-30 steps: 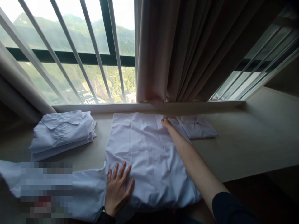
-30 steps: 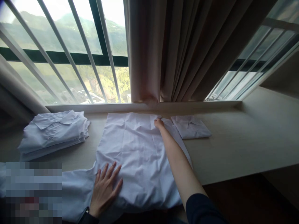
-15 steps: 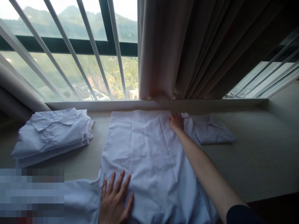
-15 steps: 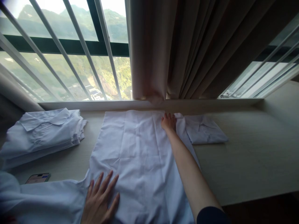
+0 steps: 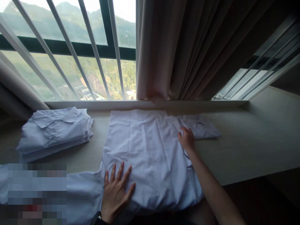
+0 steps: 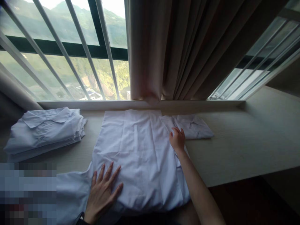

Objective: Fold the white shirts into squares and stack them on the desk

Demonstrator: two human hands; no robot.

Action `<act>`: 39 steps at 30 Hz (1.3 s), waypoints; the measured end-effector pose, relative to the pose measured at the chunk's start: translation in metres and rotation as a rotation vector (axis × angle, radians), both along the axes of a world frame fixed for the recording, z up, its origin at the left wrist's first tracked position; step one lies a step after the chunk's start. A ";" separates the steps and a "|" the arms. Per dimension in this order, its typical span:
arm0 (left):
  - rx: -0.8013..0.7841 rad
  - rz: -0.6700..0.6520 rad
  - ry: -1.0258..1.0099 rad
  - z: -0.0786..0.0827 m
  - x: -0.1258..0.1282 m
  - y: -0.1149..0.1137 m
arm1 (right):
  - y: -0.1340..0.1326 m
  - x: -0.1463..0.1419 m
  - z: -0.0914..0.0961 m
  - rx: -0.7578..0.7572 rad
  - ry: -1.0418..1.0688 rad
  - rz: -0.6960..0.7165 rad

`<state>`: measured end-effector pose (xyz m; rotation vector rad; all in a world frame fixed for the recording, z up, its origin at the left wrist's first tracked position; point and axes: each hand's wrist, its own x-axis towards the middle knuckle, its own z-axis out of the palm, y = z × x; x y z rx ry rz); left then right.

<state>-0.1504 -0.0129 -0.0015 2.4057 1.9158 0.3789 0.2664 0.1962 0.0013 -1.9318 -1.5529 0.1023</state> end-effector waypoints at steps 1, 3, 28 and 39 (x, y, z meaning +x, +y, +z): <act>-0.006 -0.002 -0.006 0.001 0.000 -0.001 | -0.025 0.019 -0.002 0.015 0.047 -0.068; -0.018 -0.006 -0.014 0.003 0.001 -0.002 | -0.066 0.050 -0.005 -0.036 0.229 -0.217; -0.032 0.001 0.060 0.006 0.007 -0.010 | -0.258 0.081 0.007 0.353 1.420 -0.057; -0.069 -0.028 0.087 0.013 0.007 -0.011 | -0.199 0.131 0.056 0.611 1.347 -0.111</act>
